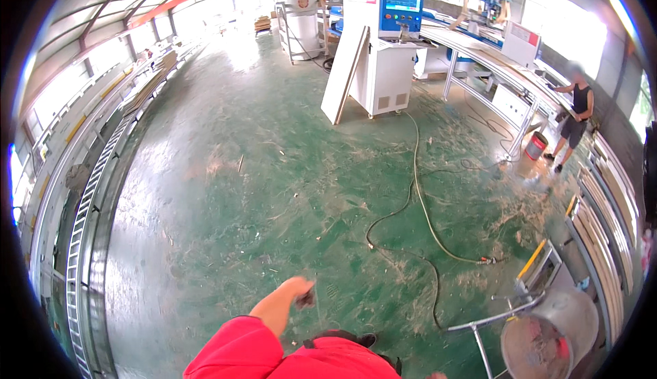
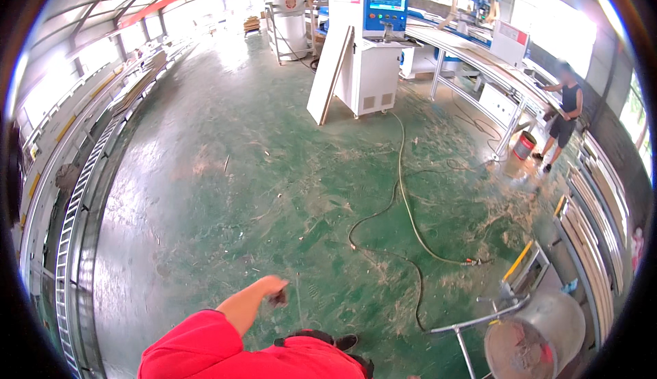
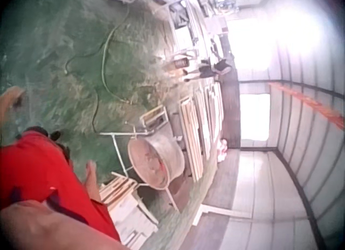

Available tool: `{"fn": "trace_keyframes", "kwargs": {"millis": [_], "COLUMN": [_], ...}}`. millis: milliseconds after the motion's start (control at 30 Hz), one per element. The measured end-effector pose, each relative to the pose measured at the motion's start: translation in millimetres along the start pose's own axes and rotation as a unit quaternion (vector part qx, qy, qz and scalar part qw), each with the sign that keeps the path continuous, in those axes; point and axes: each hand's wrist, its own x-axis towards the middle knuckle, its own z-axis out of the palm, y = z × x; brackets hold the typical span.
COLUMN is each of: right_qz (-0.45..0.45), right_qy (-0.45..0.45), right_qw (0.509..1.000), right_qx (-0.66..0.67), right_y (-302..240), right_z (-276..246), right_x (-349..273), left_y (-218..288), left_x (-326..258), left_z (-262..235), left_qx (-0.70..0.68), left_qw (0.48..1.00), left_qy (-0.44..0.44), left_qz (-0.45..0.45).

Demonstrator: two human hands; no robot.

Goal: The person removes long scrap strips from a panel machine, carries the strips to a designated pile, and wipes down white furniture panels with a cloth before moving them between stations.

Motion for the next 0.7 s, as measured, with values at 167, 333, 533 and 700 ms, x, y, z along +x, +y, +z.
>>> {"fn": "trace_keyframes", "kwargs": {"millis": [167,333,533,700], "right_qz": [-0.15,-0.236,-0.072,0.275], "right_qy": [-0.115,-0.198,-0.177,-0.065], "right_qw": [0.982,0.95,0.928,0.931], "right_qx": [-0.016,-0.046,-0.319,-0.232], "right_y": [-205,-329,-233,-282], "right_z": [90,155,78,37], "right_x": [41,54,220,232], "left_y": [-90,-12,162,373], "left_x": [-14,-54,152,244], "left_z": [140,97,-47,-197], "left_qx": [-0.172,-0.073,-0.231,-0.119], "left_qw": [0.965,0.994,0.963,0.964], "left_qy": [-0.094,-0.071,-0.107,0.159], "left_qz": [-0.174,-0.048,-0.094,0.179]}}
